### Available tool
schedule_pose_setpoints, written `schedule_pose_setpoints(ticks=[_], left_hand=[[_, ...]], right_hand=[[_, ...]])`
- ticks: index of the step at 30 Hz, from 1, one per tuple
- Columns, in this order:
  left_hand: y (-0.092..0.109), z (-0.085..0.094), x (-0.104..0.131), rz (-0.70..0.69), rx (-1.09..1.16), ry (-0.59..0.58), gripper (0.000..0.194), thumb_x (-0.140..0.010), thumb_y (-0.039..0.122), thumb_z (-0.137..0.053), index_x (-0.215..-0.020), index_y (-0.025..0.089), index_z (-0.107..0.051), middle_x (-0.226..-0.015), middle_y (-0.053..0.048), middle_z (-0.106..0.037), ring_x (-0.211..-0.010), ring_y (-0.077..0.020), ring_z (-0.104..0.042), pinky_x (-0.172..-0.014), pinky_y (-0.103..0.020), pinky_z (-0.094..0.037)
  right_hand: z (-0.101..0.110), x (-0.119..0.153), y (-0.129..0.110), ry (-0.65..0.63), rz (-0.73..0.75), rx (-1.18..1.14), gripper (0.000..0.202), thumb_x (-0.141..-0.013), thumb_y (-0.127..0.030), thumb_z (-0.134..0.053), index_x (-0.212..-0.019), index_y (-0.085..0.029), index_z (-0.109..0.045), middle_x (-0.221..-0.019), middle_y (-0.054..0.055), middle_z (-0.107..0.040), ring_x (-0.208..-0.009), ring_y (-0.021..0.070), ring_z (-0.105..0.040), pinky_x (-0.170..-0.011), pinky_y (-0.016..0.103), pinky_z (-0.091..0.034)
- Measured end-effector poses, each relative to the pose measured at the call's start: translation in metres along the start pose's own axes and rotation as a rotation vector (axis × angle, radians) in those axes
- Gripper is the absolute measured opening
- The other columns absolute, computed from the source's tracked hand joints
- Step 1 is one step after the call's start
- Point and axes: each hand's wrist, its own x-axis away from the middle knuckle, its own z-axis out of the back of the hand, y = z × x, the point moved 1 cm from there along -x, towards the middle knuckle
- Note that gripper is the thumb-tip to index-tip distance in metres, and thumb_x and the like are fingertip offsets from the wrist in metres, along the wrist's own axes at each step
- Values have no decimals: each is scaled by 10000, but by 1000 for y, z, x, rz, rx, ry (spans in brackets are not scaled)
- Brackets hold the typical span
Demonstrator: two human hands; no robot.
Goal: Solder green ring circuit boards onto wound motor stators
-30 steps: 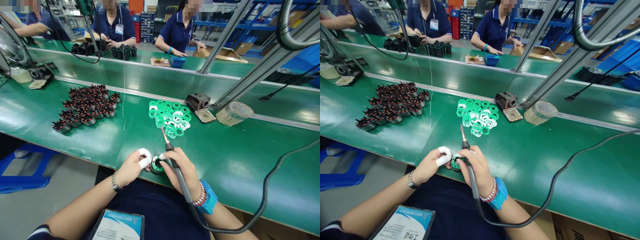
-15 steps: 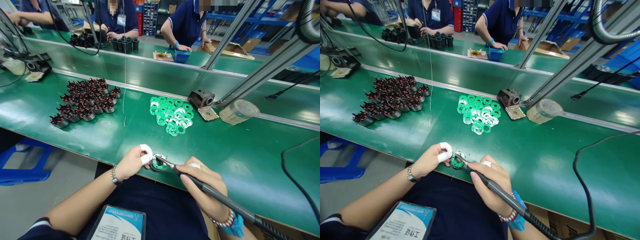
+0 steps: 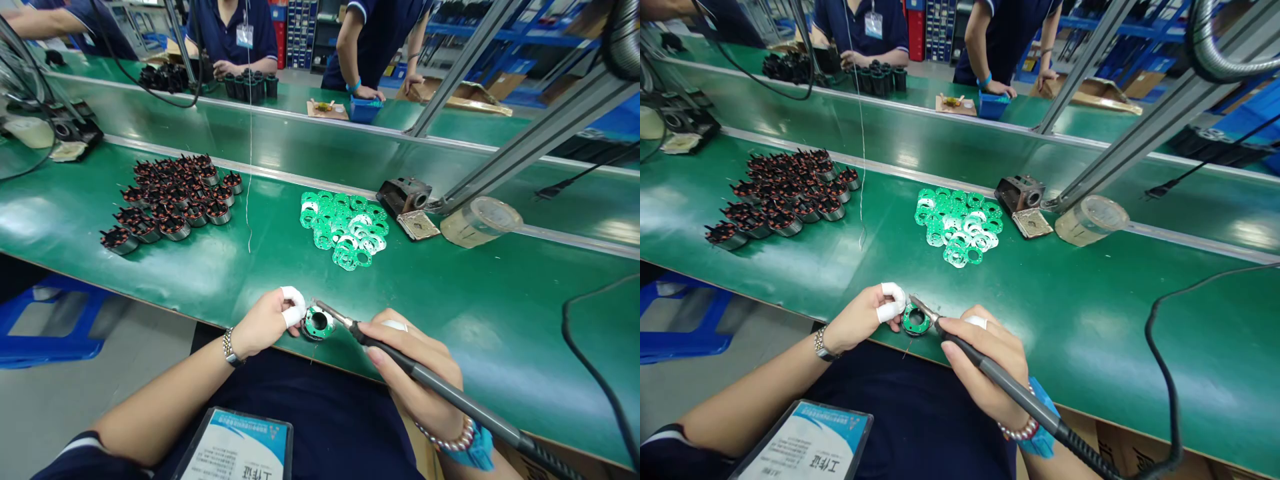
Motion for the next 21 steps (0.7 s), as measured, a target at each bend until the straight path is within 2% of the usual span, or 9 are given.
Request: schedule_pose_setpoints(ticks=[2,4,8,11,14,16,17,19,21], left_hand=[[0,0,0,-2,-5,-1,70,-679,176,-543,-637,147,-496,-565,38,-506,-501,-74,-517,-492,-195,-465],[1,-1,-1,-5,-12,1,75,-684,182,-543,-638,146,-495,-569,37,-509,-502,-75,-520,-490,-194,-462],[1,-1,-1,-34,-43,-7,92,-718,208,-542,-665,148,-496,-587,35,-513,-510,-78,-522,-516,-206,-469],[-5,3,6,-113,-97,36,81,-757,236,-533,-757,155,-526,-625,18,-543,-556,-102,-553,-566,-239,-487],[-13,10,17,-363,-336,57,118,-760,235,-566,-857,180,-604,-779,-38,-616,-706,-143,-594,-672,-272,-485],[-17,11,23,-511,-502,-32,138,-754,224,-589,-873,210,-655,-852,-55,-643,-770,-158,-600,-710,-268,-470],[-18,11,25,-543,-540,-82,143,-754,225,-592,-873,222,-671,-856,-55,-653,-774,-160,-603,-711,-264,-467],[-17,9,25,-518,-516,-119,131,-749,234,-601,-848,225,-687,-838,-50,-663,-757,-157,-608,-701,-256,-467],[-13,6,20,-401,-396,-93,93,-723,249,-629,-774,199,-687,-801,-43,-661,-730,-153,-606,-687,-252,-467]], right_hand=[[-2,-2,3,17,13,41,180,-818,-177,-506,-973,-209,-592,-680,33,-604,-629,157,-578,-561,282,-484],[-6,-6,7,-30,34,80,170,-822,-164,-502,-971,-217,-562,-703,24,-597,-642,146,-577,-583,267,-490],[-16,-20,17,-325,134,83,289,-761,-130,-545,-1037,-193,-488,-986,85,-590,-907,186,-573,-759,310,-504],[-19,-26,24,-427,158,107,334,-762,-107,-526,-1075,-198,-452,-1073,102,-562,-1027,204,-524,-845,352,-477],[-19,-26,28,-410,151,127,352,-765,-125,-545,-1092,-201,-438,-1025,96,-572,-1024,211,-511,-839,366,-478],[-19,-24,28,-379,150,129,369,-758,-150,-571,-1097,-199,-436,-988,90,-578,-1001,216,-509,-822,368,-484],[-20,-22,28,-359,148,132,370,-755,-165,-583,-1093,-198,-437,-969,87,-580,-976,217,-511,-807,366,-489],[-23,-18,26,-305,141,149,362,-747,-189,-600,-1074,-195,-442,-931,80,-580,-928,218,-512,-768,361,-499],[-27,-13,23,-233,134,185,359,-744,-205,-607,-1064,-189,-443,-894,77,-578,-905,226,-506,-741,368,-501]])
